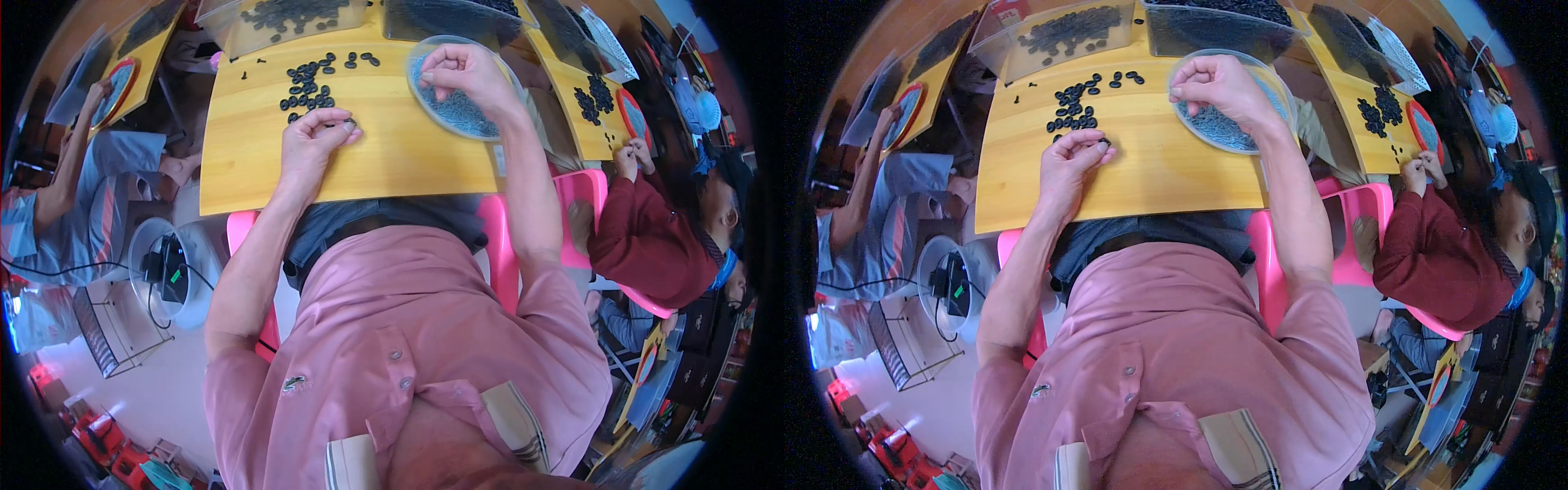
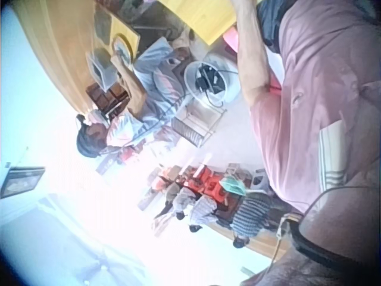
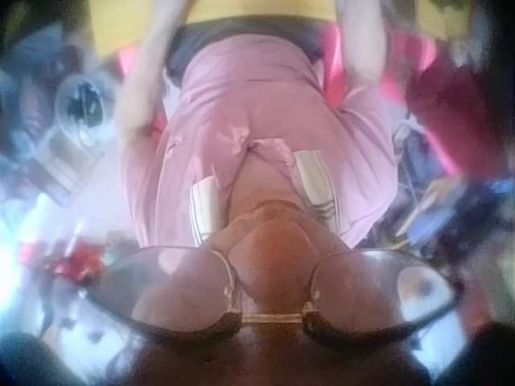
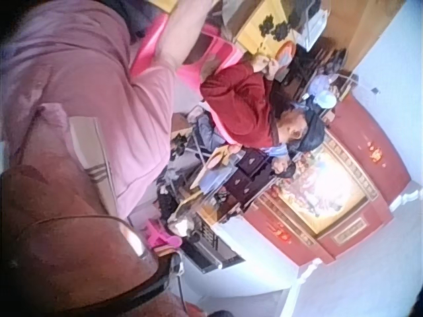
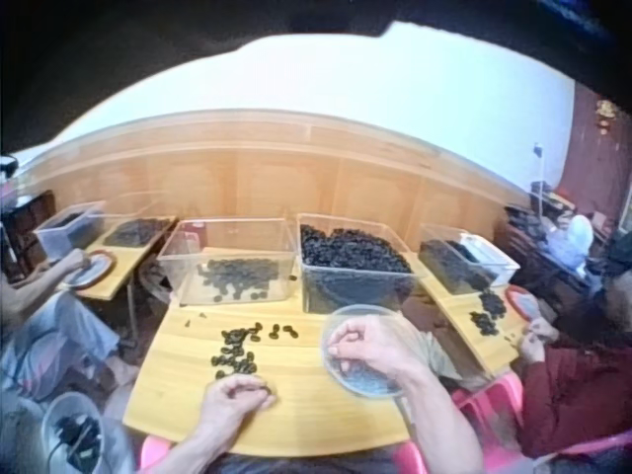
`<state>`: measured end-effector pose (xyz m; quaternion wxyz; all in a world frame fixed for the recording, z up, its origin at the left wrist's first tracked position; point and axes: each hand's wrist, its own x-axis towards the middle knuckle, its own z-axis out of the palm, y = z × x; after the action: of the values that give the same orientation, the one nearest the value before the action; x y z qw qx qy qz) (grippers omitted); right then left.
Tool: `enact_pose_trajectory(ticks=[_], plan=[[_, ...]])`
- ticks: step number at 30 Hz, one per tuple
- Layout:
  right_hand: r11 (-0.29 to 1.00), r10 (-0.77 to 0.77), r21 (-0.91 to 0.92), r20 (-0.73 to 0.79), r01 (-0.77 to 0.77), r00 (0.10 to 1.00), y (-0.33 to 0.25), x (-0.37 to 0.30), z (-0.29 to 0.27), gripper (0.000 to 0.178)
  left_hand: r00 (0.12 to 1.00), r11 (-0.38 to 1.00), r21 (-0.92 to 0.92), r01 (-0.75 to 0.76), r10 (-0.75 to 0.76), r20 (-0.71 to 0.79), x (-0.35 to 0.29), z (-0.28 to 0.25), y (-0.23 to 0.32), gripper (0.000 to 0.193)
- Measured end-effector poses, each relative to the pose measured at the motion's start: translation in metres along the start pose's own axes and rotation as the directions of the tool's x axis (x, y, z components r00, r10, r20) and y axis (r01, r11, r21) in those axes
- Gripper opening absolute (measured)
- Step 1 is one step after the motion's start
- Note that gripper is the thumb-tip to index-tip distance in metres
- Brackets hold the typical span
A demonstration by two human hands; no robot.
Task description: The person assembles components by picking up small pins from a dish and plastic pieces from the table, inserting the pins into the plastic pieces by hand, and placing them on the table.
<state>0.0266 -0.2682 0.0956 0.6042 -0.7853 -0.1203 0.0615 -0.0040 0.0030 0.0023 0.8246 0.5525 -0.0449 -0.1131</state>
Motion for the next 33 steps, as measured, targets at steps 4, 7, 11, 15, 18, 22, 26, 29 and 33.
enact_pose_trajectory(ticks=[4, 7, 11, 15, 18, 22, 26, 29, 33], plan=[[0.992, -0.030, 0.120, 0.051, 0.024, 0.998, 0.000, 0.001, 0.040, 0.012, 1.000, 0.997, -0.079, 0.008, -0.008, -0.003, 0.000, 0.004, -0.002, 0.017], [0.999, -0.019, 0.053, 0.165, 0.011, 0.986, 0.010, 0.004, 0.064, 0.012, 1.000, 0.998, -0.067, 0.008, -0.009, -0.011, -0.001, 0.005, 0.000, 0.017], [1.000, -0.025, -0.009, 0.138, 0.027, 0.990, 0.011, 0.003, 0.078, 0.014, 1.000, 0.999, -0.048, -0.002, 0.001, -0.010, -0.002, 0.004, 0.001, 0.018], [0.999, -0.035, -0.018, 0.112, 0.037, 0.993, 0.016, 0.003, 0.081, 0.014, 1.000, 0.998, -0.064, -0.002, 0.001, -0.004, -0.001, 0.003, -0.001, 0.018], [0.999, -0.034, -0.032, 0.104, 0.038, 0.994, 0.020, 0.003, 0.084, 0.014, 1.000, 0.996, -0.085, -0.010, 0.011, 0.008, -0.001, 0.003, -0.002, 0.018], [0.998, -0.026, -0.052, 0.100, 0.031, 0.995, 0.017, 0.002, 0.085, 0.014, 1.000, 0.998, -0.068, -0.006, 0.006, 0.003, -0.002, 0.003, -0.002, 0.018], [0.999, 0.001, -0.034, 0.123, 0.003, 0.992, 0.020, 0.002, 0.086, 0.014, 1.000, 0.999, -0.041, -0.014, 0.014, 0.004, -0.002, 0.004, -0.001, 0.018], [1.000, 0.008, -0.027, 0.140, -0.004, 0.990, 0.023, 0.003, 0.086, 0.015, 1.000, 0.999, -0.021, -0.027, 0.027, -0.003, -0.003, 0.004, 0.000, 0.018], [0.996, -0.029, -0.084, 0.124, 0.039, 0.992, 0.029, 0.003, 0.089, 0.018, 0.999, 0.999, 0.027, -0.031, 0.032, -0.027, -0.002, 0.003, -0.003, 0.017]])
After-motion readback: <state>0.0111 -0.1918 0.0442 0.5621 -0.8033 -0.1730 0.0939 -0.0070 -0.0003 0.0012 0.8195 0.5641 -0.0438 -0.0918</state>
